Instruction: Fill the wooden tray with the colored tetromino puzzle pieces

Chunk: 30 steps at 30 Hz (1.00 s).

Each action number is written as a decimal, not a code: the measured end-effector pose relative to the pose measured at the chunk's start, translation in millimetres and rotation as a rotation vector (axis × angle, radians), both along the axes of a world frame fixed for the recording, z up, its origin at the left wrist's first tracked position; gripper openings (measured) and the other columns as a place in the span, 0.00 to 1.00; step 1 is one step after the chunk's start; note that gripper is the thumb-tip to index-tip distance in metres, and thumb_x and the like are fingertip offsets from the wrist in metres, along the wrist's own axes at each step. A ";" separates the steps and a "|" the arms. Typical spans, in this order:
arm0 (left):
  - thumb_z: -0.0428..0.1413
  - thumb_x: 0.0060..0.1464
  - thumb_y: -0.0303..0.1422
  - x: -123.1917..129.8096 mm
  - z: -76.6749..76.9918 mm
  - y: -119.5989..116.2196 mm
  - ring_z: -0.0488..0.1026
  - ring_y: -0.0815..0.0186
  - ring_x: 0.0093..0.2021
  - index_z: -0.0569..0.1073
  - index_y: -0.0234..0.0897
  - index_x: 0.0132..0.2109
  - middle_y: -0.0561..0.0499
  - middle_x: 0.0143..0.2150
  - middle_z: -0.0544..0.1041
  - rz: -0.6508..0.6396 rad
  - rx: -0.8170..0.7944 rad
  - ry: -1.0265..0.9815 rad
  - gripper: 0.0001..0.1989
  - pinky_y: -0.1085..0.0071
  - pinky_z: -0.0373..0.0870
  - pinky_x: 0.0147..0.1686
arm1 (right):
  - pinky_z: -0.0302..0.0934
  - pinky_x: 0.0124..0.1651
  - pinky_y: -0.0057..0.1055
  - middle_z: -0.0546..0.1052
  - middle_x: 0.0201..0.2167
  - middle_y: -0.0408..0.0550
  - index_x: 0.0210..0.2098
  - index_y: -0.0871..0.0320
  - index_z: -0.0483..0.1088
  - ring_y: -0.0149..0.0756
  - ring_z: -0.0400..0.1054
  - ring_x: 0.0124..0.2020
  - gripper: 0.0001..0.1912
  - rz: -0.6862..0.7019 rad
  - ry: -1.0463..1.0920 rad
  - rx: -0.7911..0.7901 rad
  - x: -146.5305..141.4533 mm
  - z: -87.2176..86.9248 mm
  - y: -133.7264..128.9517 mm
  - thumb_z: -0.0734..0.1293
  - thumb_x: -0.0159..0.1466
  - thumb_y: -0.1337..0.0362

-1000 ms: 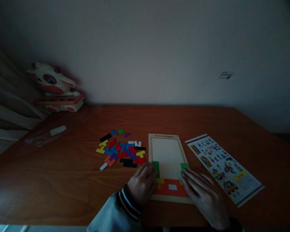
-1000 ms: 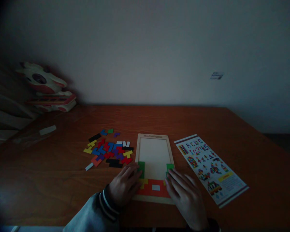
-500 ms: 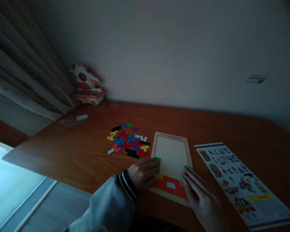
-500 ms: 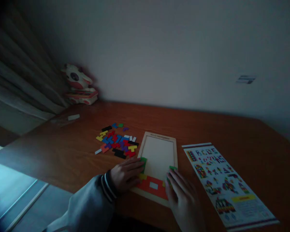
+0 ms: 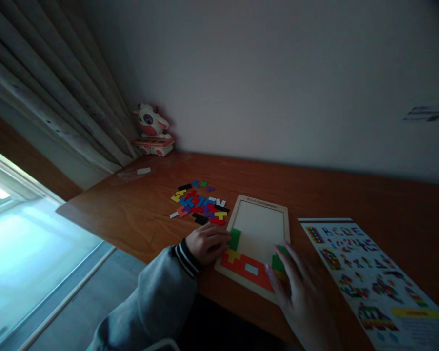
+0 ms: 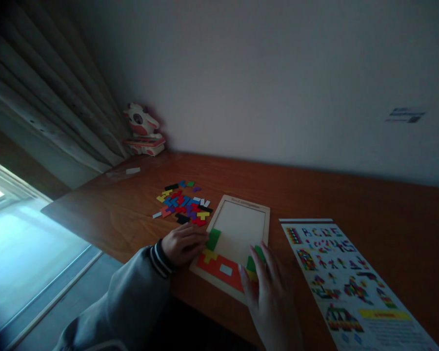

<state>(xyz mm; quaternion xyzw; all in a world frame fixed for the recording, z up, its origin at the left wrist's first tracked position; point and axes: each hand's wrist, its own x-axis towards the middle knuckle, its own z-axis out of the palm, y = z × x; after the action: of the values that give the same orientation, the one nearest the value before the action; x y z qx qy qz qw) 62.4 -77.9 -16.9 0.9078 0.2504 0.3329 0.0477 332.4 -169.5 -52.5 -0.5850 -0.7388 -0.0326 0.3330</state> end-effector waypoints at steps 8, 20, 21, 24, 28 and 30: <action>0.53 0.61 0.34 -3.4 -4.4 0.5 0.74 0.61 0.46 0.75 0.34 0.49 0.41 0.47 0.78 0.117 0.021 0.046 0.12 0.62 0.73 0.48 | 0.56 0.63 0.54 0.61 0.65 0.60 0.66 0.59 0.54 0.53 0.54 0.66 0.32 -0.015 0.047 -0.023 2.5 -0.1 0.0 0.58 0.68 0.48; 0.50 0.64 0.36 -15.2 18.2 54.3 0.74 0.60 0.44 0.75 0.36 0.48 0.45 0.45 0.79 0.131 0.052 0.275 0.13 0.63 0.72 0.45 | 0.62 0.57 0.51 0.67 0.62 0.58 0.64 0.58 0.58 0.53 0.63 0.61 0.30 -0.181 0.155 -0.014 7.4 -2.3 -0.7 0.57 0.68 0.48; 0.51 0.64 0.37 -16.9 21.4 64.6 0.74 0.60 0.44 0.75 0.36 0.49 0.45 0.44 0.79 0.107 0.057 0.304 0.13 0.63 0.72 0.45 | 0.62 0.57 0.51 0.67 0.62 0.57 0.64 0.58 0.58 0.53 0.62 0.61 0.31 -0.196 0.142 -0.005 8.2 -0.5 -2.4 0.57 0.68 0.48; 0.52 0.63 0.38 -18.1 26.1 87.2 0.75 0.59 0.43 0.75 0.36 0.50 0.45 0.43 0.79 0.058 0.080 0.335 0.14 0.62 0.73 0.44 | 0.62 0.58 0.50 0.65 0.64 0.54 0.66 0.57 0.57 0.54 0.61 0.62 0.31 -0.248 0.079 -0.009 14.2 0.9 -10.1 0.57 0.68 0.49; 0.53 0.62 0.41 -18.4 22.1 96.1 0.76 0.59 0.42 0.75 0.37 0.50 0.45 0.43 0.79 0.056 0.098 0.245 0.16 0.62 0.73 0.42 | 0.62 0.59 0.49 0.69 0.62 0.51 0.64 0.55 0.60 0.53 0.63 0.61 0.29 -0.288 0.003 0.000 24.3 -7.1 -20.1 0.58 0.67 0.51; 0.53 0.61 0.44 -20.7 18.1 96.0 0.76 0.59 0.40 0.75 0.36 0.49 0.44 0.41 0.79 0.068 0.074 0.190 0.18 0.63 0.73 0.41 | 0.62 0.59 0.48 0.70 0.60 0.50 0.64 0.55 0.61 0.52 0.64 0.60 0.28 -0.314 0.001 0.008 27.4 -11.5 -22.0 0.59 0.67 0.52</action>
<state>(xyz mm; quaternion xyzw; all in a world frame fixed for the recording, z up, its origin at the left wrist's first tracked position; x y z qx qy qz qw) 41.6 18.2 1.2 0.9274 0.2722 0.2557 -0.0215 359.8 -191.5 -64.0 -0.6919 -0.6381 -0.0870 0.3264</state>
